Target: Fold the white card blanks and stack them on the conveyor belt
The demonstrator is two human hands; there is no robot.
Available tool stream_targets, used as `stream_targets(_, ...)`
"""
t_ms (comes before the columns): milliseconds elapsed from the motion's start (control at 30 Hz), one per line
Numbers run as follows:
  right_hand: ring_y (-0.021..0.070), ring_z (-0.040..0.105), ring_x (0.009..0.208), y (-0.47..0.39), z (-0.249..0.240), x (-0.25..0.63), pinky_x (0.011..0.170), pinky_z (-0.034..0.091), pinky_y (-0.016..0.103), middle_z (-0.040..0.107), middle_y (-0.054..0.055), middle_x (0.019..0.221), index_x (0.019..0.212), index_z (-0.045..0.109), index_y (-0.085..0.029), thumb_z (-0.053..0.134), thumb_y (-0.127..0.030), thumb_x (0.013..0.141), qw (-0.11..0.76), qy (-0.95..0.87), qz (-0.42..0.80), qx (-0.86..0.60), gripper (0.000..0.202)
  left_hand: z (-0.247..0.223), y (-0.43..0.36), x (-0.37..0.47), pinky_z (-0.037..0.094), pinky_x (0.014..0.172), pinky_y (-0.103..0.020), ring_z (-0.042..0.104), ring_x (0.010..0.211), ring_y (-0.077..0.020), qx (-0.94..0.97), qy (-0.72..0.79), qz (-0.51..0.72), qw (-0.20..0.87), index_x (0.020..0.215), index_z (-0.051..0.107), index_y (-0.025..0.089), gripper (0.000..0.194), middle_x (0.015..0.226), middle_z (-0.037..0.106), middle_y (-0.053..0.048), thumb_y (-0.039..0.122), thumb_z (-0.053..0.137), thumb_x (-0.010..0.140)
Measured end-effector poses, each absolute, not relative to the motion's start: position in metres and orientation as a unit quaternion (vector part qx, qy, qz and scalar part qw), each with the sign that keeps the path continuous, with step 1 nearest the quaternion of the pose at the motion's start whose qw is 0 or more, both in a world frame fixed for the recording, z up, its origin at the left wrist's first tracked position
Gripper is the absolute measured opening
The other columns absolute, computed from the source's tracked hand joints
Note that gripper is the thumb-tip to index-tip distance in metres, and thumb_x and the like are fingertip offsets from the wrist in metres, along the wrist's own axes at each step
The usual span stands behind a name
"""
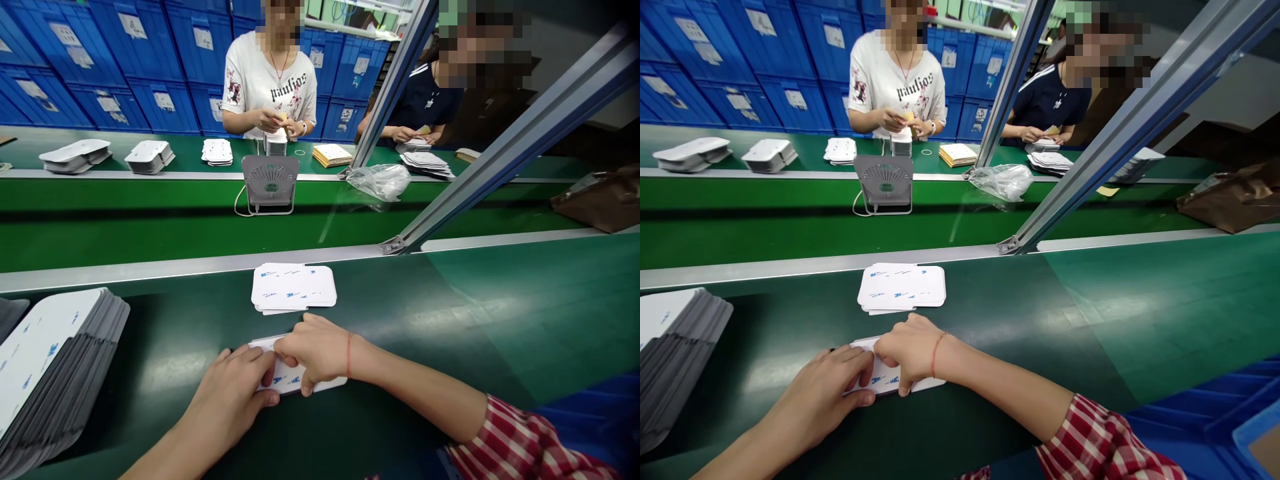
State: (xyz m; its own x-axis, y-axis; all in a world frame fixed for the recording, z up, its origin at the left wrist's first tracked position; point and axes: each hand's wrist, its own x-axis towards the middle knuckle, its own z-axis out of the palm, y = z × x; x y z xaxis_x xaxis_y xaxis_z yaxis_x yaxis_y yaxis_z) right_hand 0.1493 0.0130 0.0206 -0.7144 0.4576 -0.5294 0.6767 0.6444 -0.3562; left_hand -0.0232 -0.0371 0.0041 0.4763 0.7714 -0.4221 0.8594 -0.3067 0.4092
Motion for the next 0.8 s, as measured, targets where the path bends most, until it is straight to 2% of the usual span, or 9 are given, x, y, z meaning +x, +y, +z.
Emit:
stream_targets(133, 0.0146, 0.055, 0.063, 0.015, 0.012, 0.164, 0.063, 0.028, 0.026, 0.051, -0.010, 0.061, 0.083, 0.052, -0.022, 0.082, -0.040, 0.068, 0.143, 0.904, -0.302, 0.267, 0.038, 0.001, -0.044, -0.034, 0.036, 0.067, -0.029, 0.057, 0.073, -0.0192, 0.801, 0.508, -0.050, 0.314, 0.076, 0.056, 0.024, 0.009, 0.077, 0.064, 0.003, 0.026, 0.060, 0.083)
stream_targets(267, 0.0099, 0.055, 0.060, -0.004, 0.002, 0.192, 0.068, 0.035, 0.024, 0.054, -0.010, 0.064, 0.081, 0.054, -0.021, 0.079, -0.038, 0.073, -0.042, 0.852, -0.436, 0.288, 0.032, 0.000, -0.044, -0.053, 0.037, 0.058, -0.024, 0.052, 0.064, -0.0158, 0.758, 0.545, 0.042, 0.357, 0.075, 0.054, 0.024, 0.015, 0.071, 0.057, 0.004, 0.036, 0.059, 0.083)
stream_targets(367, 0.0134, 0.052, 0.063, -0.023, -0.008, 0.207, 0.064, 0.039, 0.025, 0.055, -0.005, 0.064, 0.077, 0.055, -0.021, 0.072, -0.044, 0.078, -0.218, 0.772, -0.434, 0.410, 0.029, -0.007, -0.038, -0.057, 0.045, 0.071, -0.029, 0.055, 0.080, -0.0193, 0.736, 0.577, 0.157, 0.317, 0.099, 0.059, 0.026, 0.024, 0.088, 0.060, -0.001, 0.045, 0.054, 0.087)
stream_targets(433, 0.0157, 0.051, 0.067, -0.030, -0.015, 0.211, 0.065, 0.041, 0.027, 0.056, -0.002, 0.067, 0.079, 0.057, -0.020, 0.067, -0.042, 0.084, -0.278, 0.750, -0.382, 0.463, 0.024, -0.015, -0.032, -0.051, 0.044, 0.084, -0.038, 0.054, 0.099, -0.0245, 0.755, 0.560, 0.186, 0.285, 0.116, 0.057, 0.029, 0.032, 0.110, 0.060, -0.005, 0.042, 0.054, 0.087)
stream_targets(467, 0.0165, 0.052, 0.069, -0.032, -0.017, 0.212, 0.067, 0.042, 0.029, 0.056, 0.000, 0.069, 0.082, 0.058, -0.020, 0.064, -0.040, 0.085, -0.293, 0.751, -0.356, 0.473, 0.021, -0.018, -0.029, -0.046, 0.043, 0.088, -0.042, 0.052, 0.107, -0.0270, 0.772, 0.542, 0.184, 0.276, 0.116, 0.058, 0.030, 0.030, 0.117, 0.059, -0.006, 0.038, 0.054, 0.087)
stream_targets(533, 0.0184, 0.054, 0.077, -0.032, -0.018, 0.212, 0.075, 0.043, 0.032, 0.059, 0.002, 0.078, 0.088, 0.061, -0.020, 0.063, -0.035, 0.087, -0.301, 0.767, -0.318, 0.469, 0.015, -0.022, -0.025, -0.036, 0.042, 0.090, -0.045, 0.051, 0.112, -0.0285, 0.796, 0.515, 0.175, 0.266, 0.098, 0.064, 0.027, 0.018, 0.119, 0.059, -0.006, 0.029, 0.049, 0.089)
stream_targets(600, 0.0209, 0.056, 0.087, -0.031, -0.017, 0.212, 0.082, 0.043, 0.036, 0.061, 0.005, 0.089, 0.095, 0.063, -0.020, 0.063, -0.032, 0.087, -0.300, 0.779, -0.302, 0.461, 0.015, -0.020, -0.026, -0.031, 0.044, 0.086, -0.039, 0.056, 0.103, -0.0241, 0.799, 0.501, 0.177, 0.283, 0.085, 0.061, 0.025, 0.019, 0.108, 0.063, -0.005, 0.025, 0.042, 0.091)
stream_targets(667, 0.0236, 0.056, 0.097, -0.031, -0.016, 0.211, 0.088, 0.042, 0.039, 0.061, 0.007, 0.100, 0.101, 0.064, -0.022, 0.063, -0.032, 0.086, -0.314, 0.765, -0.309, 0.470, 0.018, -0.014, -0.032, -0.034, 0.046, 0.075, -0.030, 0.060, 0.084, -0.0184, 0.769, 0.510, 0.198, 0.332, 0.082, 0.056, 0.024, 0.022, 0.090, 0.065, -0.001, 0.031, 0.040, 0.094)
stream_targets(800, 0.0243, 0.058, 0.104, -0.045, -0.027, 0.197, 0.088, 0.048, 0.038, 0.058, 0.010, 0.116, 0.123, 0.053, -0.026, 0.056, -0.041, 0.091, -0.466, 0.570, -0.421, 0.529, 0.036, -0.011, -0.058, -0.049, 0.043, 0.055, -0.022, 0.058, 0.064, -0.0155, 0.571, 0.614, 0.360, 0.409, 0.083, 0.055, 0.025, 0.029, 0.069, 0.061, 0.003, 0.053, 0.050, 0.088)
